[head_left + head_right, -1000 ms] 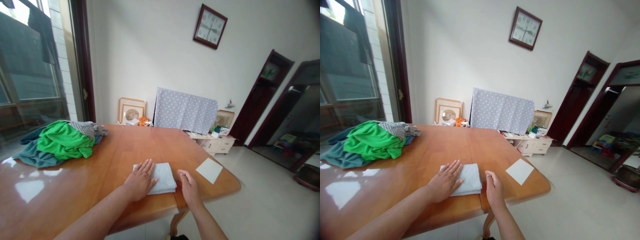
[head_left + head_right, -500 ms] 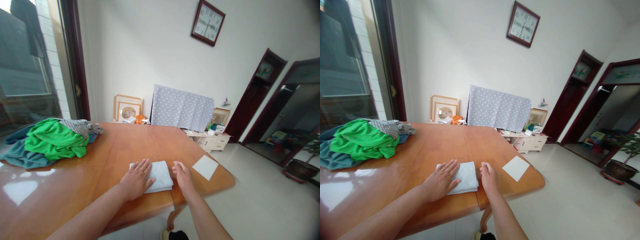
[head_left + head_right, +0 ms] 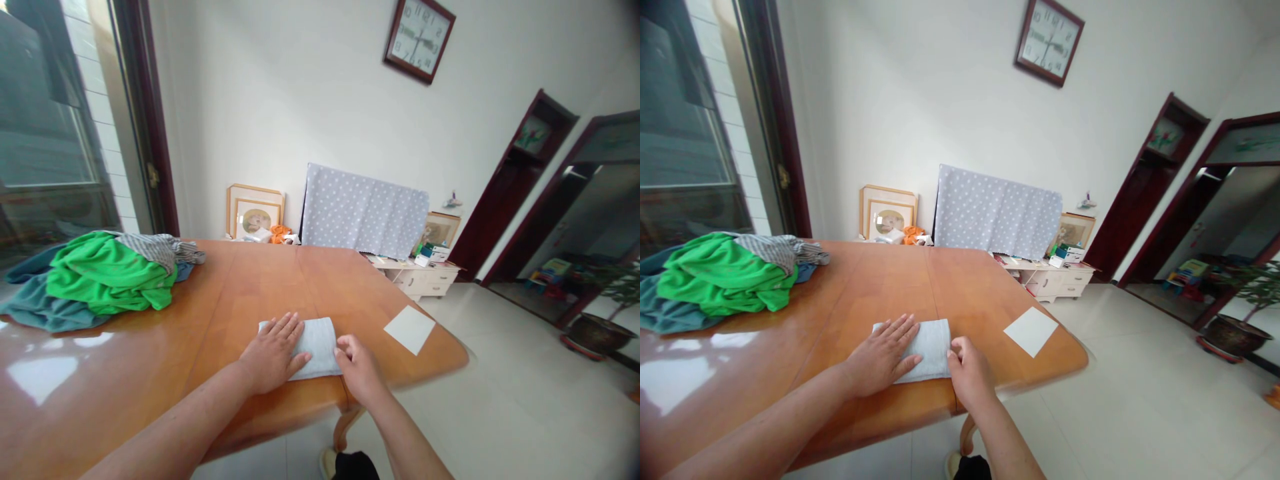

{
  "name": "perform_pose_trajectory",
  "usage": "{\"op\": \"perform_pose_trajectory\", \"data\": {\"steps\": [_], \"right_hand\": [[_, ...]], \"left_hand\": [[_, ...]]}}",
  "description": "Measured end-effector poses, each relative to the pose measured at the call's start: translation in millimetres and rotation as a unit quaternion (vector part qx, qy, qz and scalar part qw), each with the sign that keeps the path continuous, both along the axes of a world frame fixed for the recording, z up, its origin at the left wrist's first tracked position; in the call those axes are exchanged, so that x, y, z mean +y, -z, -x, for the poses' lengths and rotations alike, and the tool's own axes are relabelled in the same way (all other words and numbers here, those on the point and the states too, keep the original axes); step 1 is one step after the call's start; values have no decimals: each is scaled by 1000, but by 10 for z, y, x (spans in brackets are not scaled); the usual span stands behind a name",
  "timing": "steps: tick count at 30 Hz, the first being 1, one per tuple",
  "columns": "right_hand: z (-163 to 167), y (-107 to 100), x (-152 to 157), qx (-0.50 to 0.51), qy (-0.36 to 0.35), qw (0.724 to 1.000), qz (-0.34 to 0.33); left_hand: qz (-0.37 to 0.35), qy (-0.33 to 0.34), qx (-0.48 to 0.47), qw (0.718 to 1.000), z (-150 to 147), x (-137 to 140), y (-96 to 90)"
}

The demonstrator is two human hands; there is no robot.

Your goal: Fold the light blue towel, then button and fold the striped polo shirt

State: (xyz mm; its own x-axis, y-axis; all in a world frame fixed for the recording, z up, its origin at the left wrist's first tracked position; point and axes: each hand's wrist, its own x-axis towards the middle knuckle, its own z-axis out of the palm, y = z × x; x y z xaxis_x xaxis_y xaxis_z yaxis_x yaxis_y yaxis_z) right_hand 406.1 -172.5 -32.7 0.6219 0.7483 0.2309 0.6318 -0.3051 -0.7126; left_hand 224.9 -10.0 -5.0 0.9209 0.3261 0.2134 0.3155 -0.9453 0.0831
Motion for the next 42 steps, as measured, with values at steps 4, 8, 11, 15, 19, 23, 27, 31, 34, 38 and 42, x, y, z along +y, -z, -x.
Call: {"op": "perform_pose_trajectory", "data": {"steps": [4,8,11,15,19,23,27,31,34,38,42], "right_hand": [[-11,-38,3,-37,24,999,12],[32,-260,105,-101,28,994,-37],[143,-422,239,-172,-20,985,-25],[307,-486,397,-235,-114,963,71],[375,-417,445,-239,-131,948,164],[369,-357,430,-231,-127,944,198],[369,-344,424,-228,-124,943,208],[390,-335,419,-217,-118,947,207],[394,-314,415,-211,-118,950,199],[369,-276,419,-206,-120,952,190],[345,-245,429,-211,-120,952,187]], "left_hand": [[0,2,-4,1000,-6,7,17],[6,4,-14,1000,-10,-7,1],[6,4,-9,1000,-9,-26,-24],[-3,8,-16,1000,-13,-35,-24],[-11,4,-25,1000,-19,-34,8],[-10,-1,-25,1000,-18,-43,21],[-5,-5,-21,1000,-15,-57,20],[2,-2,-7,1000,-16,-66,14],[5,0,-2,1000,-17,-65,13],[10,1,-5,1000,-18,-61,23],[20,1,-12,1000,-19,-60,25]]}}
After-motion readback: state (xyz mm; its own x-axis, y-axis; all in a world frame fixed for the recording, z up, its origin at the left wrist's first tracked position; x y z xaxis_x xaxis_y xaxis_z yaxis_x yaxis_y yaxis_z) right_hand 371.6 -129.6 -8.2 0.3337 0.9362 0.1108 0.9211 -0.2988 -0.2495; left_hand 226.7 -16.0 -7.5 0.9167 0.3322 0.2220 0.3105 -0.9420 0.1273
